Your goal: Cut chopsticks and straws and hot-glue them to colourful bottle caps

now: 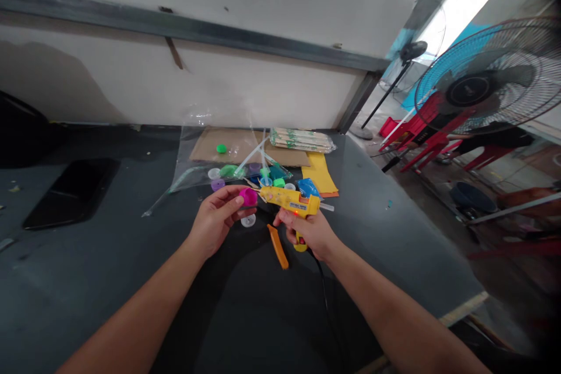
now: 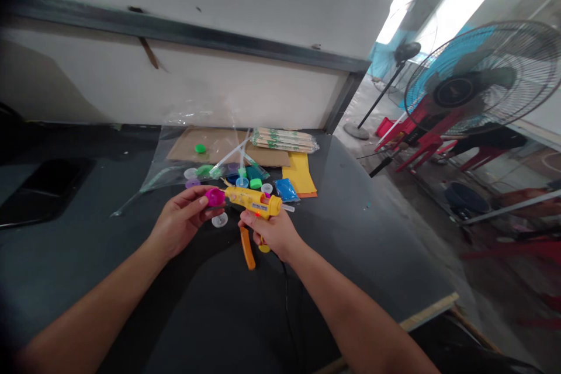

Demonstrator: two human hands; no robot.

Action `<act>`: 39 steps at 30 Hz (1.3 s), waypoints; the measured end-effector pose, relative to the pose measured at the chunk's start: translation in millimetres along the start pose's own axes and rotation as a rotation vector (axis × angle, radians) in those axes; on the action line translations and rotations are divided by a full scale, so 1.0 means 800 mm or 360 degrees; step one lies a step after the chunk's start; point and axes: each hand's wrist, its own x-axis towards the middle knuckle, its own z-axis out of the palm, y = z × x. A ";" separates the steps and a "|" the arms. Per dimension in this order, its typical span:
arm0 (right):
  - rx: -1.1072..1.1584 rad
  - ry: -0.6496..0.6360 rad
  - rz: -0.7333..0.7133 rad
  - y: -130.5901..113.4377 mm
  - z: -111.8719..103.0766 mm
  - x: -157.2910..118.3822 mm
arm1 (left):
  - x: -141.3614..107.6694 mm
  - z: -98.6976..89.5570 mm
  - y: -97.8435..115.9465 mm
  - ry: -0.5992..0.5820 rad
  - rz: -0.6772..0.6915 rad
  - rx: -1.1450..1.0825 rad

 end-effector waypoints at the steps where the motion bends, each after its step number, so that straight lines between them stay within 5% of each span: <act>1: -0.0008 0.0002 0.0000 0.000 0.000 0.000 | 0.000 0.000 0.000 0.0009 0.0005 0.0003; 39: -0.0016 0.0030 0.0014 0.005 -0.002 0.002 | 0.003 -0.001 0.000 0.0058 0.0046 0.0006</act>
